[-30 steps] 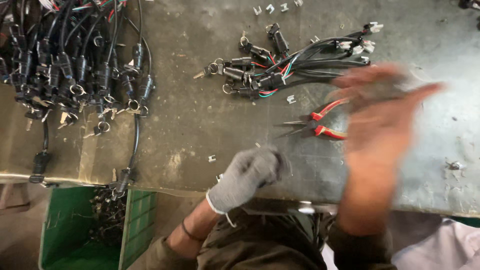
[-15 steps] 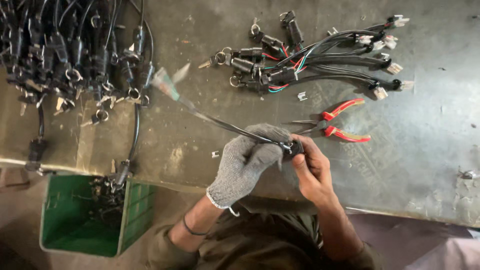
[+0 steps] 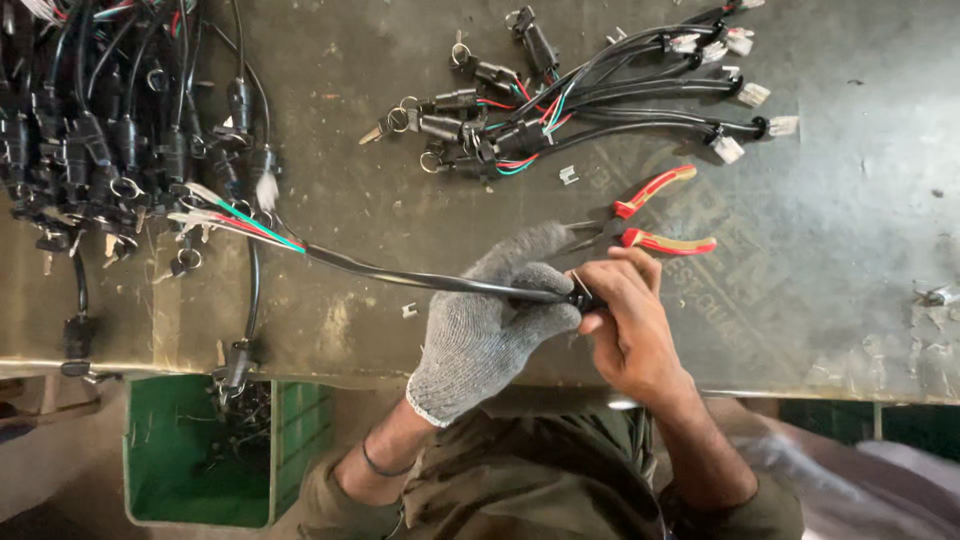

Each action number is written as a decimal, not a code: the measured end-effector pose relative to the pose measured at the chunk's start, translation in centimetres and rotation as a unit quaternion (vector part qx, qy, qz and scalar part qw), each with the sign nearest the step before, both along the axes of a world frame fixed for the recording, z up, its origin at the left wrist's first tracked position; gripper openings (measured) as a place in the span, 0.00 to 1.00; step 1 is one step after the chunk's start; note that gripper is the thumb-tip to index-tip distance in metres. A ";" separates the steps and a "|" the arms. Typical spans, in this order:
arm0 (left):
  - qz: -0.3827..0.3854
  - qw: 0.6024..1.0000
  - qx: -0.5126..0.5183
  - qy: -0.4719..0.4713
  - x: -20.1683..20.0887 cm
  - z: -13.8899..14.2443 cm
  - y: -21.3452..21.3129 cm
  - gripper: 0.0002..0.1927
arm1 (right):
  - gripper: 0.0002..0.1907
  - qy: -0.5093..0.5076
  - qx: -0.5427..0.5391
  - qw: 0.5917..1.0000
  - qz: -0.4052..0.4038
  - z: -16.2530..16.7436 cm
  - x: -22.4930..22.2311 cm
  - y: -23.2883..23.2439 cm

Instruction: The person repeatedly picks up black cylindrical electrical components with attached wires from a pile on a metal table. Using pliers, they strip the outer insulation from the wire ends, then place the processed components into a separate pile. The person wears a glove on the left hand and uses the right hand to operate the pliers.

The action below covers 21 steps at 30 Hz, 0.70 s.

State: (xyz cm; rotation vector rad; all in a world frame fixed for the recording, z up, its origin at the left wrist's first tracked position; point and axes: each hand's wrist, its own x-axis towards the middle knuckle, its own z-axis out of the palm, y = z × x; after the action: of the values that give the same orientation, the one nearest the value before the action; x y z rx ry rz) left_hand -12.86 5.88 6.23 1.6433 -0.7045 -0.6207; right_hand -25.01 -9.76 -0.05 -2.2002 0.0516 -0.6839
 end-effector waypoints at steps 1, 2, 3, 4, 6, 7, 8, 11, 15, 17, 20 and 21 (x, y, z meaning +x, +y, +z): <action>0.006 1.000 -0.020 -0.005 0.0 -0.3 0.0 0.20 | 0.15 0.000 0.009 1.000 -0.009 0.0 -0.1 0.2; 0.011 0.999 -0.033 -0.002 0.1 -0.8 -0.1 0.21 | 0.15 -0.002 0.017 1.000 -0.018 -0.1 -0.2 0.5; 0.015 0.999 -0.047 0.001 0.2 -1.2 -0.2 0.22 | 0.16 0.004 0.062 0.998 -0.014 -0.3 -0.3 0.8; 0.019 0.998 -0.058 0.004 0.3 -1.6 -0.1 0.22 | 0.17 0.013 0.109 0.994 -0.012 -0.7 -0.5 1.3; 0.008 0.992 -0.031 -0.126 0.3 -2.1 0.3 0.18 | 0.20 0.050 0.211 0.976 -0.008 -1.5 -0.8 2.0; 0.002 0.981 -0.020 -0.193 0.2 -2.3 0.4 0.16 | 0.21 0.076 0.262 0.962 -0.006 -1.9 -0.9 2.2; 0.002 0.976 -0.025 -0.216 -0.2 -2.4 0.7 0.19 | 0.23 0.101 0.312 0.944 -0.005 -2.2 -1.1 2.2; 0.007 0.961 -0.027 -0.277 -1.7 -2.2 0.9 0.26 | 0.23 0.109 0.406 0.907 0.021 -2.9 -1.3 1.4; 0.054 0.954 0.057 -0.290 -2.0 -2.3 0.4 0.33 | 0.15 0.178 0.418 0.890 0.036 -3.5 -1.5 0.2; 0.008 0.982 0.048 -0.180 -1.1 -2.6 0.5 0.30 | 0.14 0.191 0.449 0.871 0.055 -4.1 -1.8 0.3; -0.123 0.990 -0.053 -0.047 0.3 -3.2 1.1 0.22 | 0.12 0.181 0.512 0.837 0.068 -5.3 -1.9 1.2; -0.118 0.984 -0.066 -0.117 0.3 -3.3 1.2 0.22 | 0.12 0.182 0.481 0.857 0.045 -5.7 -1.9 1.5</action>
State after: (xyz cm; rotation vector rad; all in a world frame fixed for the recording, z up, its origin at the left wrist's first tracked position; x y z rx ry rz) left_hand -12.51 7.10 2.95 1.5354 -1.1014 -0.5405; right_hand -26.91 -8.30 -5.80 -1.3031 0.3958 -0.0978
